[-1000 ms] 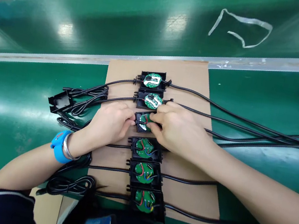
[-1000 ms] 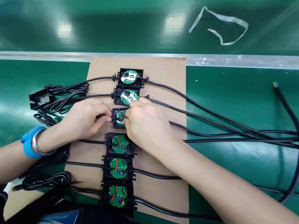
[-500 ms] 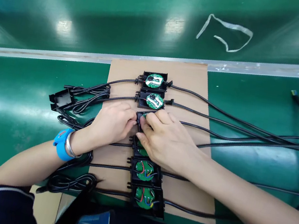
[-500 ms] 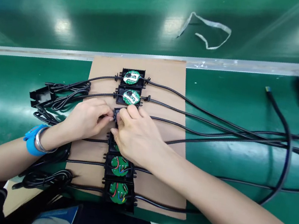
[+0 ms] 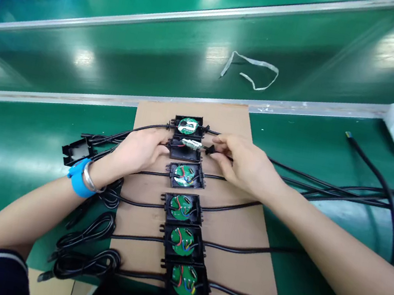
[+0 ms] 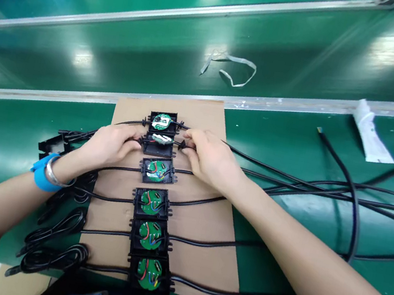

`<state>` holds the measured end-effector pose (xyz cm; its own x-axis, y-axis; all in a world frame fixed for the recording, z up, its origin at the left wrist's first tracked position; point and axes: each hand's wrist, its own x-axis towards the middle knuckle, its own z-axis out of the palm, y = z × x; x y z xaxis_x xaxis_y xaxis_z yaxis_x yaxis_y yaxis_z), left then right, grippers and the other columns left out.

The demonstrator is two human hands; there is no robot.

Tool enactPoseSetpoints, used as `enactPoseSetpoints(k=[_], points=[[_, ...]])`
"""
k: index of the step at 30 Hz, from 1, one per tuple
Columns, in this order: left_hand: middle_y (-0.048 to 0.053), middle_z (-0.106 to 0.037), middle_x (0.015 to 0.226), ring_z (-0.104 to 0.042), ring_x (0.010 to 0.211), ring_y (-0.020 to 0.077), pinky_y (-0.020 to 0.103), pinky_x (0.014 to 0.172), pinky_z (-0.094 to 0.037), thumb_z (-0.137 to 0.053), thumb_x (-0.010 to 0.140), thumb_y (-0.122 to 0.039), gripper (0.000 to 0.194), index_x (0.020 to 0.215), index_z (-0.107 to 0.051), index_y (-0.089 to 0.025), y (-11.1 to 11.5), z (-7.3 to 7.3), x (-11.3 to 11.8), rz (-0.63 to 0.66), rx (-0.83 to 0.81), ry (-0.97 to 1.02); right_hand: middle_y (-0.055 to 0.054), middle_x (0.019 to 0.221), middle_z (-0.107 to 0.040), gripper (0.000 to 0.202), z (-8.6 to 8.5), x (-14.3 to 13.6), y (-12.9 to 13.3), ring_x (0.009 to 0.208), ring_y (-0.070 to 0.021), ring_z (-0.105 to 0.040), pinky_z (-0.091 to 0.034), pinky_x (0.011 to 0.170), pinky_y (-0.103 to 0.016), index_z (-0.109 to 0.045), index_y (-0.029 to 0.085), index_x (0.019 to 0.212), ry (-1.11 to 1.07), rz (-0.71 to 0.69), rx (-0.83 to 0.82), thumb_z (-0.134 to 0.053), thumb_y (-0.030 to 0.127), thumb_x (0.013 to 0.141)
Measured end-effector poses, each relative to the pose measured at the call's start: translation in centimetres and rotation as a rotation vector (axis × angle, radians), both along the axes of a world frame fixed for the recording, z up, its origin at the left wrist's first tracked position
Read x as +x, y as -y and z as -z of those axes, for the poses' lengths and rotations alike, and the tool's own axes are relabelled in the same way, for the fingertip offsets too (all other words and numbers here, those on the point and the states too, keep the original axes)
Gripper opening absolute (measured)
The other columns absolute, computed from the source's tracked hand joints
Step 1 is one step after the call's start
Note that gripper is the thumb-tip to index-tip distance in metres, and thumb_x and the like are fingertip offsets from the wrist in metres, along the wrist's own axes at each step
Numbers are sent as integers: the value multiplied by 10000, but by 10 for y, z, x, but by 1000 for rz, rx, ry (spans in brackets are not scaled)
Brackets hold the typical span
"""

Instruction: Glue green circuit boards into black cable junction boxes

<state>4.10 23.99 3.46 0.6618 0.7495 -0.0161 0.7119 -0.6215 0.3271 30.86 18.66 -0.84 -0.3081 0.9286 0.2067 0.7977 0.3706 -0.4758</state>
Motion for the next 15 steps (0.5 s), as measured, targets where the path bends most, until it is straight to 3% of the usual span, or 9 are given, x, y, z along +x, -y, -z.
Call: enactPoseSetpoints(k=[4, 7, 11, 15], points=[[17, -686, 724, -592, 636, 155, 285, 616, -425, -504, 982, -293, 252, 834, -684, -194, 7, -19, -6, -106, -38, 44, -128, 1167, -701, 302, -18, -3, 11, 1077, -219, -672, -554, 922, -374, -585, 137, 1194, -13, -121, 79, -392, 155, 962], [18, -684, 705, -586, 621, 150, 281, 599, -404, -520, 979, -321, 265, 821, -684, -186, 7, -26, -3, -123, 24, 46, -143, 1162, -701, 343, -39, -10, 15, 1103, -235, -660, -539, 973, -386, -604, 104, 1206, 20, -229, 82, -392, 118, 937], [42, -724, 767, -645, 689, 175, 290, 612, -425, -539, 974, -301, 250, 809, -680, -176, 2, -20, 8, -49, 94, -14, -125, 1015, -715, 350, -52, -20, 6, 919, -239, -677, -553, 819, -385, -657, 132, 1104, 142, -246, 10, -372, 111, 903], [56, -756, 869, -683, 744, 188, 284, 611, -454, -542, 974, -285, 208, 881, -686, -168, 0, -10, 13, 0, 130, -46, -121, 949, -705, 313, -48, -26, -5, 828, -227, -658, -510, 729, -351, -670, 142, 1050, 228, -229, -27, -417, 118, 868]])
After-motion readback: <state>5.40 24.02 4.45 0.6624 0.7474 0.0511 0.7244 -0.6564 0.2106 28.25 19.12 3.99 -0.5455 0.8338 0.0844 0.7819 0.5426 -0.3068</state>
